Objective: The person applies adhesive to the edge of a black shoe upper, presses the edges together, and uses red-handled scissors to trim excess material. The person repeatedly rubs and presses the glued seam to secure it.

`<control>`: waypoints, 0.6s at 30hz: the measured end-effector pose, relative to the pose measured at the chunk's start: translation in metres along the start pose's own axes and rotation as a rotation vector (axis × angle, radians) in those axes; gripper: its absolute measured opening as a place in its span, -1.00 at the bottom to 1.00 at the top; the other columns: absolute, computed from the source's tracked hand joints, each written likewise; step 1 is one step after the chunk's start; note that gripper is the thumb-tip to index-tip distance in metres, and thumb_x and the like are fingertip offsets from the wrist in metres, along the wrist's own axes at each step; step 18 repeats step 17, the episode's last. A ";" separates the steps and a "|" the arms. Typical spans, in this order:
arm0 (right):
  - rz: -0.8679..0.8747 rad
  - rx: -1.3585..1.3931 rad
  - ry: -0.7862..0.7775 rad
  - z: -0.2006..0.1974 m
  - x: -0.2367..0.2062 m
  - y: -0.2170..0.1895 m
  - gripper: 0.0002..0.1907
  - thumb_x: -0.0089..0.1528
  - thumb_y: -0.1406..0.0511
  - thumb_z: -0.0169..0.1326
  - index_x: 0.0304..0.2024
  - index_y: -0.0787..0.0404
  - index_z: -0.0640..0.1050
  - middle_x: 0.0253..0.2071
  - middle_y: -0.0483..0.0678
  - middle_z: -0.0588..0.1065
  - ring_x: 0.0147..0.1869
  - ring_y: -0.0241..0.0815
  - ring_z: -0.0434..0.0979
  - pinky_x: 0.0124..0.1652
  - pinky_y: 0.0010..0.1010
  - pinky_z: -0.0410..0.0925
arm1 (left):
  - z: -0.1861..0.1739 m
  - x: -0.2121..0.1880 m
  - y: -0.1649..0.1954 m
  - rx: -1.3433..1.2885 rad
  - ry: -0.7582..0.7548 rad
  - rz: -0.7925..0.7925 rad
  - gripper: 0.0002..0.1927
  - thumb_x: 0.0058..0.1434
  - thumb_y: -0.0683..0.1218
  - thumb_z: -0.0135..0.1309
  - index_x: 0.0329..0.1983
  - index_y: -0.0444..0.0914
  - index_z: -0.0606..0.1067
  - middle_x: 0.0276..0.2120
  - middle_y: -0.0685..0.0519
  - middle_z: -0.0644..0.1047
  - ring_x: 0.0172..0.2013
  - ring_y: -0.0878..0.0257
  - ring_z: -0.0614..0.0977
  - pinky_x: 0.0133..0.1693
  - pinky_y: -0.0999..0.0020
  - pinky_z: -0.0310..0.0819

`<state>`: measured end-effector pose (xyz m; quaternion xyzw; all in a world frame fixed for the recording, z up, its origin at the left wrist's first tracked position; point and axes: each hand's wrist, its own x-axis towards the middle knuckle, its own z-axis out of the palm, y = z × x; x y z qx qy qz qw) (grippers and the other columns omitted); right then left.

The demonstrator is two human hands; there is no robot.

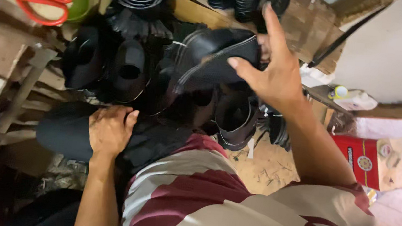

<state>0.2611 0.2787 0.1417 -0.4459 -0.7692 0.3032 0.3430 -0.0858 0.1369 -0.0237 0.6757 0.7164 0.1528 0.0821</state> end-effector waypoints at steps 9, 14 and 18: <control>0.445 -0.687 -0.354 0.007 -0.014 0.149 -0.01 0.07 -0.18 0.29 0.30 0.37 0.39 0.08 0.35 0.51 0.08 0.31 0.57 0.03 -0.03 0.41 | 0.007 -0.016 0.001 -0.005 0.114 0.030 -0.65 0.42 0.13 0.00 -0.04 -0.19 0.62 -0.10 -0.05 0.64 -0.02 -0.08 0.60 0.16 0.02 0.34; 0.874 -0.842 -0.603 0.046 -0.002 0.172 -0.08 0.08 -0.23 0.22 0.26 0.26 0.52 0.22 0.22 0.51 0.31 0.21 0.50 0.23 -0.09 0.38 | 0.006 -0.020 0.002 -0.044 0.145 0.016 -0.67 0.41 0.11 0.01 -0.05 -0.18 0.61 -0.09 -0.04 0.64 -0.01 -0.05 0.61 0.19 0.04 0.34; 0.965 -0.840 -0.545 0.071 0.000 0.172 0.05 0.13 -0.34 0.10 0.40 0.20 0.27 0.35 0.17 0.34 0.41 0.19 0.32 0.25 -0.02 0.27 | 0.009 -0.021 -0.001 -0.006 0.118 -0.004 -0.68 0.39 0.12 0.03 -0.05 -0.17 0.62 -0.10 -0.06 0.64 -0.03 -0.08 0.61 0.18 0.03 0.33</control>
